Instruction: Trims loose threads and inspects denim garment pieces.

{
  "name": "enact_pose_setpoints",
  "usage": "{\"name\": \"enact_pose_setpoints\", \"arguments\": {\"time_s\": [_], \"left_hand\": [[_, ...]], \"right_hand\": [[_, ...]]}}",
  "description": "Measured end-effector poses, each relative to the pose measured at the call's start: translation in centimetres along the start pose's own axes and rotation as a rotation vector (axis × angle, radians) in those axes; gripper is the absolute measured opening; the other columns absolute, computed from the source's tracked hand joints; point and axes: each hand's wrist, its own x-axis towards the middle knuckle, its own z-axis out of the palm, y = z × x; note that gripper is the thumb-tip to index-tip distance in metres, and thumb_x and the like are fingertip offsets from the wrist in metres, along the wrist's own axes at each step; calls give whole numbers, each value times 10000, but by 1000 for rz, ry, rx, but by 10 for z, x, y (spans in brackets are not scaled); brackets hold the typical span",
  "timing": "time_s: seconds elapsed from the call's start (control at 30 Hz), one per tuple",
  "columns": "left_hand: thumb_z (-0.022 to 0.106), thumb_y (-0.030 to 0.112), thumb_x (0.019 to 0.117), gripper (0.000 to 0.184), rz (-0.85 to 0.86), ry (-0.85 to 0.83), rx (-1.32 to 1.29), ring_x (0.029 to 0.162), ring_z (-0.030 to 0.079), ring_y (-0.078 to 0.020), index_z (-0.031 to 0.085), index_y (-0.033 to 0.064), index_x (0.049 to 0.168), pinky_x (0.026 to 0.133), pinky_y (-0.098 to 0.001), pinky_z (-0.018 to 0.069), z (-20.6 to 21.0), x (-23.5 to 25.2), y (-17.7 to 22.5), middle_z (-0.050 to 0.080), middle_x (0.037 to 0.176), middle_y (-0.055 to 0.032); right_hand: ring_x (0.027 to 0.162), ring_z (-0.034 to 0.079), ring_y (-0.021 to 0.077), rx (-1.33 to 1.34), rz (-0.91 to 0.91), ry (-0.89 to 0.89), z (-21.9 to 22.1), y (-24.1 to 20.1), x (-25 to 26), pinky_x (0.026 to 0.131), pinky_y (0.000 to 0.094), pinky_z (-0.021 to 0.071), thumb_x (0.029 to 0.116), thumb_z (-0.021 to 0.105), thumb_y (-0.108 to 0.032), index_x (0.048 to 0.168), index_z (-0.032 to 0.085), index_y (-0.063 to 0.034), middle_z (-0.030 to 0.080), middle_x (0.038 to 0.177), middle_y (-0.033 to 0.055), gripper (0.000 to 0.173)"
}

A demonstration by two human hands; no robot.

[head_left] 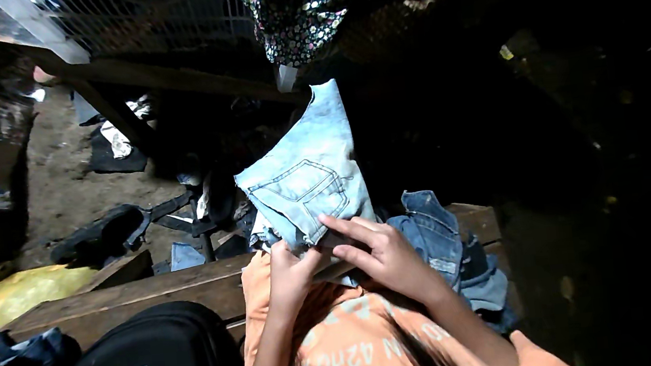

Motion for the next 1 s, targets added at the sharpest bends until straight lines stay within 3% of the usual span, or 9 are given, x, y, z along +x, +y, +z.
{"name": "enact_pose_setpoints", "arguments": {"time_s": [0.13, 0.23, 0.33, 0.37, 0.43, 0.47, 0.57, 0.63, 1.0], "left_hand": [[626, -83, 802, 205, 31, 10, -11, 830, 684, 51, 669, 69, 933, 798, -183, 584, -1, 0, -5, 723, 853, 127], [635, -58, 832, 180, 15, 22, -56, 816, 697, 21, 680, 83, 934, 791, -205, 597, -3, 0, -3, 733, 843, 110], [666, -21, 855, 130, 21, 6, -35, 829, 698, 28, 681, 60, 956, 804, -197, 594, 1, 0, 0, 734, 856, 113], [676, -14, 843, 150, 7, 2, -8, 841, 690, 45, 662, 46, 980, 812, -184, 587, 3, -1, 4, 726, 868, 124], [708, -25, 788, 270, -5, -14, 27, 874, 679, 67, 617, 13, 1039, 835, -169, 579, 6, -2, 8, 720, 904, 128], [706, -51, 762, 300, 3, -12, 27, 881, 678, 65, 611, 0, 1041, 838, -171, 579, 8, -1, 6, 721, 908, 117], [686, -113, 716, 300, 32, 9, 5, 863, 691, 46, 647, 24, 980, 819, -192, 592, 7, 2, 0, 734, 881, 104], [662, -124, 721, 300, 17, 17, -42, 846, 690, 49, 651, 66, 953, 805, -191, 590, 5, 2, -1, 732, 864, 127], [667, -119, 766, 301, 30, -21, -92, 883, 701, 25, 661, 82, 990, 844, -207, 592, 3, 1, -2, 746, 908, 121]], "right_hand": [[607, 613, 166, -83, -55, 106, 8, -4, 8, 509, 340, 491, 1001, 577, -369, 1288, 733, -180, 660, 791, 64, 377], [903, 669, 12, 380, 53, -17, 3, -2, 13, 812, 208, 545, 1028, 564, -234, 1297, 699, -49, 744, 1116, 59, 354], [747, 498, -127, 797, 190, -90, -3, -5, 15, 670, 86, 421, 1030, 511, -119, 1287, 630, 64, 689, 1132, -35, 337], [797, 524, -129, 764, 172, -85, -3, -5, 14, 714, 83, 437, 1035, 514, -132, 1296, 627, 67, 692, 1176, -15, 348], [1058, 640, -37, 550, 60, -67, -2, 0, 11, 944, 155, 501, 1052, 524, -218, 1329, 637, 42, 696, 1275, 80, 397], [1072, 667, 26, 407, 13, -41, -1, 2, 9, 955, 211, 521, 1055, 521, -283, 1337, 654, 0, 715, 1236, 101, 421], [756, 664, 143, 65, -29, 37, -2, 3, 3, 660, 327, 548, 1037, 515, -422, 1343, 688, -140, 716, 928, 83, 449], [652, 633, 170, -49, -32, 35, -6, 3, -1, 557, 347, 520, 1025, 519, -442, 1360, 678, -162, 687, 853, 78, 465], [561, 582, 192, -186, -140, 105, -1, 4, 7, 474, 335, 463, 1024, 525, -407, 1313, 713, -169, 630, 752, 71, 419]]}}
